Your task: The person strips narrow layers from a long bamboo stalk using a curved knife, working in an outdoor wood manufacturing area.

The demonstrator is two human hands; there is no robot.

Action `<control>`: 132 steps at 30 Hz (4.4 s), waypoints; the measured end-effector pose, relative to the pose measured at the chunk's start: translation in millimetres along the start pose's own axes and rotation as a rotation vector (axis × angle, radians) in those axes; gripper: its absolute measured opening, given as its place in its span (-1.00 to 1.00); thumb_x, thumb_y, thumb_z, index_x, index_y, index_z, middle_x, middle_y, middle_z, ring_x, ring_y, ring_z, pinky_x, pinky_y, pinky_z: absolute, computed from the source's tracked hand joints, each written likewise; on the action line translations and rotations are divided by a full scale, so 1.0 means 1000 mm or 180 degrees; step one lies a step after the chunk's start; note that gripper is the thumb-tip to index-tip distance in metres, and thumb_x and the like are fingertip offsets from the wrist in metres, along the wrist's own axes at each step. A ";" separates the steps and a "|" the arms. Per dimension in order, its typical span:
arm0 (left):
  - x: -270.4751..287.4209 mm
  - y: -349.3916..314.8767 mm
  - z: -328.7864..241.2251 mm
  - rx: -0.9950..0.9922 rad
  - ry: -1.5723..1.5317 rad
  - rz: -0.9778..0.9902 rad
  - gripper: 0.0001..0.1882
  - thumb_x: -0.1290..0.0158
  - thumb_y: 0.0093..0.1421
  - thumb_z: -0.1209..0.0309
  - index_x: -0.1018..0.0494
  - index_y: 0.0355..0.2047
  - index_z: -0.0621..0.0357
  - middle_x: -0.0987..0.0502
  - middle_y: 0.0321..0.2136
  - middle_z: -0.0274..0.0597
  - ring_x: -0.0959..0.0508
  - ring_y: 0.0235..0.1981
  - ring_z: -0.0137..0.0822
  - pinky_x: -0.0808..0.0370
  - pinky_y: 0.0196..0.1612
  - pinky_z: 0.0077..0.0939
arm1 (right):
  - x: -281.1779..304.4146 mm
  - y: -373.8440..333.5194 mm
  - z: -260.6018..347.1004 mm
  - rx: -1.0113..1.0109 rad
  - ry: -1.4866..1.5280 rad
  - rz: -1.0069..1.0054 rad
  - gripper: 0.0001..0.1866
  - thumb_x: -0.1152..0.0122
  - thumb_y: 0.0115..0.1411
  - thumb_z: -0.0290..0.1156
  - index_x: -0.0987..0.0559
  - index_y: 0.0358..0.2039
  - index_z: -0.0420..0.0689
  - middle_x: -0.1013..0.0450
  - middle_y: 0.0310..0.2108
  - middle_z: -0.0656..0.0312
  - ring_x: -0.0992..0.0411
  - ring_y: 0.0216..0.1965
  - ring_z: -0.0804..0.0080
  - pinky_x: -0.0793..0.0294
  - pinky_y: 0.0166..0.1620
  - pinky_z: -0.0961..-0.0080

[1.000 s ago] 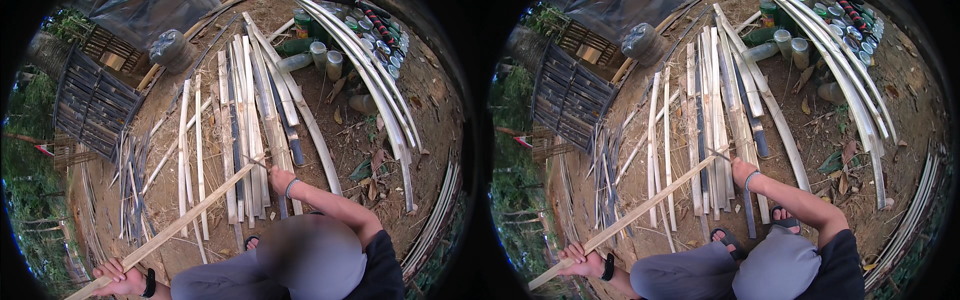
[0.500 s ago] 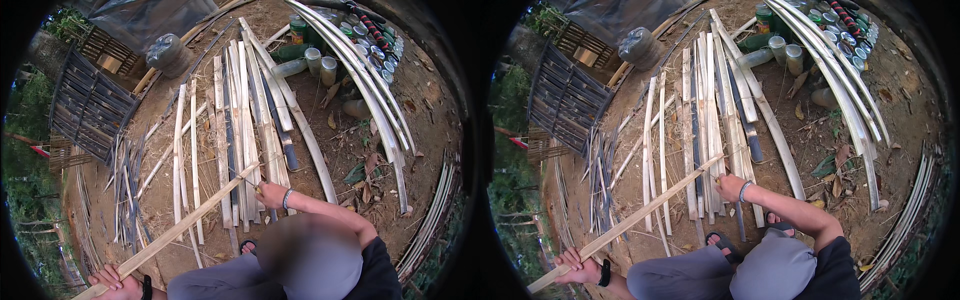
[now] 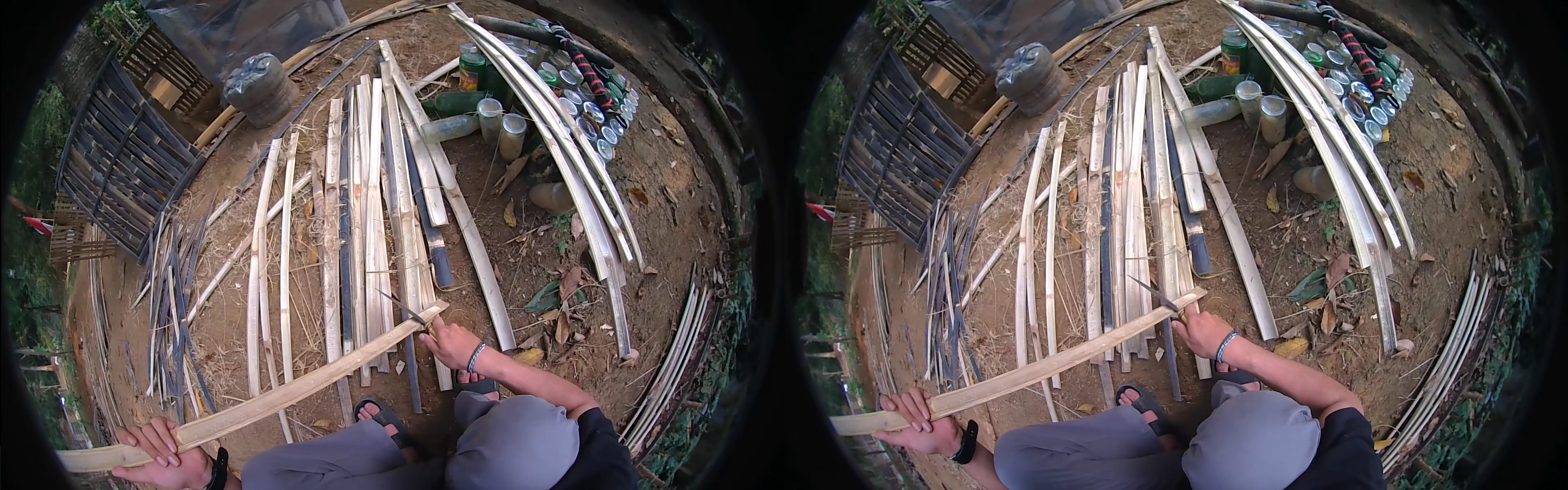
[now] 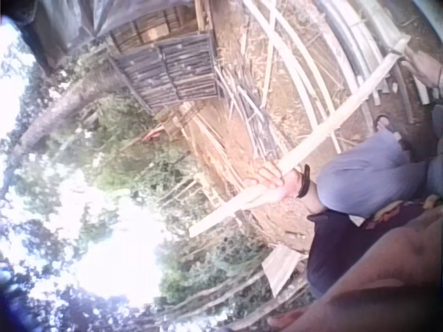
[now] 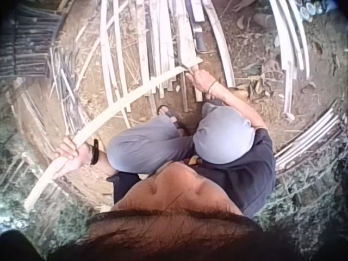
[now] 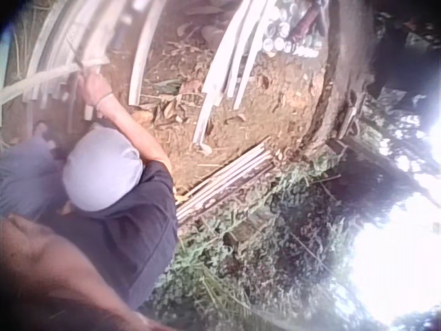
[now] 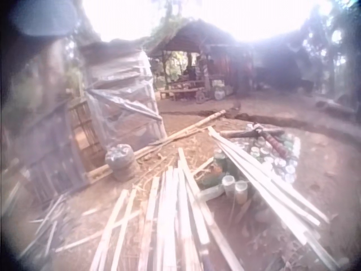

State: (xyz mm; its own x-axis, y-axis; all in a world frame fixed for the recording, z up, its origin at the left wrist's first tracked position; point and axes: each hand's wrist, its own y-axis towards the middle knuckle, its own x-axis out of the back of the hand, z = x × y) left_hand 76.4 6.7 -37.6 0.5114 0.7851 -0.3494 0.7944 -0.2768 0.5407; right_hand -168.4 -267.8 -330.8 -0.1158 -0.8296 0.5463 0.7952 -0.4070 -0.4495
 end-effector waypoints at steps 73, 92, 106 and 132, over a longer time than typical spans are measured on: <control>0.012 0.000 -0.039 0.0041 0.0128 0.0016 -0.25 0.50 0.19 -0.37 -0.22 -0.43 0.14 -0.10 -0.86 -0.40 -0.08 -0.85 -0.51 -0.05 -0.70 -0.68 | -0.030 0.009 -0.041 -0.0327 -0.0070 0.0229 -0.72 0.12 0.25 -0.34 -0.29 -0.28 -0.37 -0.46 -0.48 -0.34 -0.48 -0.38 -0.28 -0.50 -0.27 -0.01; 0.022 0.003 -0.037 0.0144 0.0133 0.0044 -0.27 0.49 0.21 -0.35 -0.23 -0.43 0.13 -0.13 -0.87 -0.43 -0.09 -0.83 -0.54 -0.09 -0.65 -0.72 | -0.022 -0.007 -0.011 0.0052 -0.0123 0.0311 -0.78 0.13 0.22 -0.40 -0.25 -0.26 -0.33 -0.47 -0.52 -0.27 -0.48 -0.41 -0.24 -0.47 -0.30 -0.03; 0.014 0.001 -0.033 0.0093 -0.0028 0.0188 -0.24 0.50 0.19 -0.37 -0.24 -0.42 0.15 -0.12 -0.85 -0.42 -0.09 -0.83 -0.52 -0.09 -0.64 -0.71 | -0.012 0.004 -0.024 -0.0337 -0.0134 0.0434 -0.78 0.10 0.19 -0.44 -0.26 -0.28 -0.37 -0.44 -0.53 -0.34 -0.47 -0.41 -0.29 -0.46 -0.28 -0.08; 0.010 0.001 -0.035 0.0086 0.0108 0.0089 -0.25 0.49 0.18 -0.38 -0.21 -0.44 0.13 -0.12 -0.88 -0.43 -0.09 -0.86 -0.53 -0.06 -0.70 -0.71 | -0.031 0.000 -0.026 0.0033 -0.0181 0.0238 -0.77 0.16 0.24 -0.38 -0.27 -0.29 -0.33 -0.46 -0.52 -0.31 -0.49 -0.44 -0.26 -0.49 -0.31 -0.05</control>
State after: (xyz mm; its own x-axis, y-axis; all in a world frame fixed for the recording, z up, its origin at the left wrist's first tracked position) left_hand 70.3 33.9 -13.6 0.5225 0.7951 -0.3080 0.7887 -0.3135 0.5288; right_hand -180.6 -252.1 -366.1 -0.0222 -0.8343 0.5508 0.8066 -0.3405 -0.4832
